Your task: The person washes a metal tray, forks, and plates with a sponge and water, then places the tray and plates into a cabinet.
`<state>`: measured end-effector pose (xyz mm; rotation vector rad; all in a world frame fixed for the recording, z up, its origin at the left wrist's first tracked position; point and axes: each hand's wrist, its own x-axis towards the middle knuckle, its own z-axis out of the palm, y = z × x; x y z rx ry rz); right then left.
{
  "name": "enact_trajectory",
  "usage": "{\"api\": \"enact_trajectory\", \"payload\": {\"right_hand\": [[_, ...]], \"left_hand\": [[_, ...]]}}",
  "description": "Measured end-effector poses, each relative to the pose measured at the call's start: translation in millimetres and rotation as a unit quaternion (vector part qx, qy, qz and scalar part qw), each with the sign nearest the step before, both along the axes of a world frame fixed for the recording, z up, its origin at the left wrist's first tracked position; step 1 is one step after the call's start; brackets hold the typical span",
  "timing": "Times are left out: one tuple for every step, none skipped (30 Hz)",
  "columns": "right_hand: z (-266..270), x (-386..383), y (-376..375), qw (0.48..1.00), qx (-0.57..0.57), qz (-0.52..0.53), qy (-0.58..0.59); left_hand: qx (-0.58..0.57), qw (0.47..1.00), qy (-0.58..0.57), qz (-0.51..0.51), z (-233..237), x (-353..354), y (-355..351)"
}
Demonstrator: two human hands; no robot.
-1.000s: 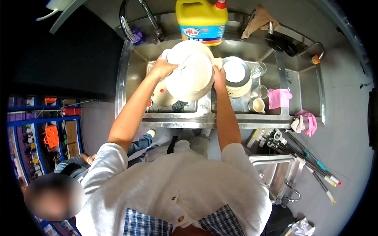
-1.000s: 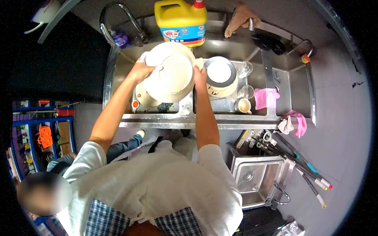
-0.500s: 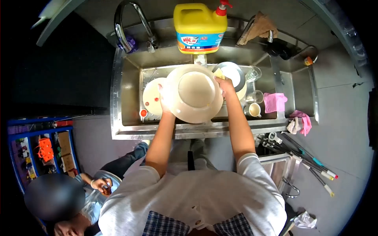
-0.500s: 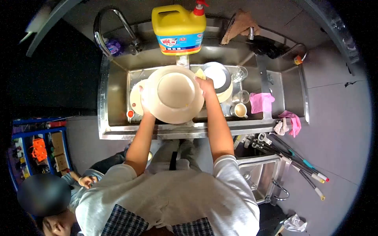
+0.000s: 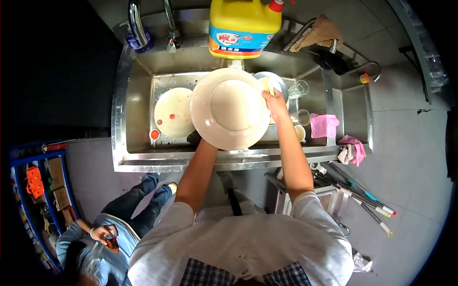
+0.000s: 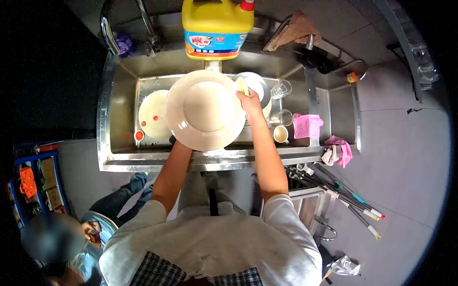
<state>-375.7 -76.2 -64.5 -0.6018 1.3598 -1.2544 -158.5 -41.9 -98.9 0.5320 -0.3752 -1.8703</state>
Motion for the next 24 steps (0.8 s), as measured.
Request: {"api": "enact_trajectory", "payload": {"right_hand": [[4.7, -1.1, 1.4, 1.0, -0.001, 0.005, 0.008], [8.6, -2.2, 2.0, 0.993, -0.018, 0.02, 0.111], [11.3, -1.3, 1.2, 0.976, -0.033, 0.037, 0.21], [14.8, 2.2, 2.1, 0.95, -0.05, 0.052, 0.304], [16.0, 6.0, 6.6, 0.923, -0.053, 0.053, 0.377], [17.8, 10.2, 7.1, 0.89, -0.059, 0.054, 0.448], [22.4, 15.4, 4.9, 0.852, -0.068, 0.053, 0.516], [43.1, 25.7, 8.1, 0.845, -0.043, 0.076, 0.528], [45.4, 28.3, 5.6, 0.843, -0.058, 0.074, 0.53], [46.3, 29.4, 3.0, 0.84, -0.072, 0.07, 0.533], [48.0, 30.0, 1.3, 0.837, -0.084, 0.066, 0.536], [50.2, 30.3, -1.2, 0.839, -0.104, 0.061, 0.53], [52.9, 30.9, -4.7, 0.841, -0.124, 0.056, 0.524], [54.1, 31.1, -7.9, 0.841, -0.144, 0.053, 0.518], [53.8, 30.2, -10.8, 0.822, -0.175, 0.054, 0.54], [53.0, 28.6, -14.1, 0.801, -0.206, 0.055, 0.56], [52.0, 28.4, -16.1, 0.778, -0.238, 0.058, 0.578], [50.2, 30.3, -18.2, 0.769, -0.235, 0.044, 0.593], [50.7, 32.4, -20.7, 0.757, -0.243, 0.05, 0.604], [52.6, 33.0, -24.0, 0.745, -0.253, 0.055, 0.615], [55.2, 33.3, -27.9, 0.731, -0.261, 0.059, 0.628], [59.0, 39.5, -31.5, 0.728, -0.268, 0.058, 0.629], [65.5, 47.1, -34.1, 0.721, -0.286, 0.082, 0.626], [73.0, 55.6, -37.2, 0.714, -0.303, 0.104, 0.623]], "left_hand": [[0.0, 1.0, 0.006, -0.001, -0.2, -2.9, -0.7], [0.002, 1.0, 0.011, -0.001, -1.3, -5.6, -1.2], [0.006, 1.0, 0.016, 0.0, -2.4, -7.4, -1.0], [0.008, 1.0, 0.018, -0.002, -2.5, -8.5, -1.9], [0.011, 1.0, 0.021, -0.002, -2.1, -8.8, -1.9], [0.012, 1.0, 0.02, -0.003, -0.9, -8.2, -3.0], [0.011, 1.0, 0.019, -0.004, 0.2, -7.7, -4.4], [0.013, 1.0, 0.019, -0.004, 0.9, -6.3, -5.8], [0.013, 1.0, 0.019, -0.005, 1.6, -5.7, -7.8], [0.012, 1.0, 0.019, -0.007, 2.6, -5.4, -10.4], [0.012, 1.0, 0.018, -0.01, 3.2, -4.6, -13.1], [0.011, 1.0, 0.02, -0.01, 3.3, -5.1, -16.5], [0.012, 1.0, 0.023, -0.012, 3.6, -5.6, -19.8], [0.012, 1.0, 0.026, -0.012, 3.4, -6.3, -23.5], [0.012, 0.999, 0.032, -0.012, 3.0, -8.1, -25.9], [0.014, 0.999, 0.038, -0.012, 3.1, -9.2, -28.0], [0.015, 0.999, 0.043, -0.011, 3.2, -10.8, -29.4], [0.017, 0.999, 0.045, -0.009, 3.7, -12.4, -30.5], [0.018, 0.999, 0.049, -0.006, 3.9, -13.4, -32.3], [0.017, 0.999, 0.049, -0.005, 4.4, -14.9, -32.7], [0.018, 0.998, 0.052, -0.004, 5.2, -16.2, -33.8], [0.02, 0.998, 0.055, -0.003, 5.2, -17.9, -33.1], [0.022, 0.998, 0.057, -0.003, 5.5, -19.8, -33.0], [0.023, 0.998, 0.058, -0.003, 5.8, -21.6, -33.5]]}}
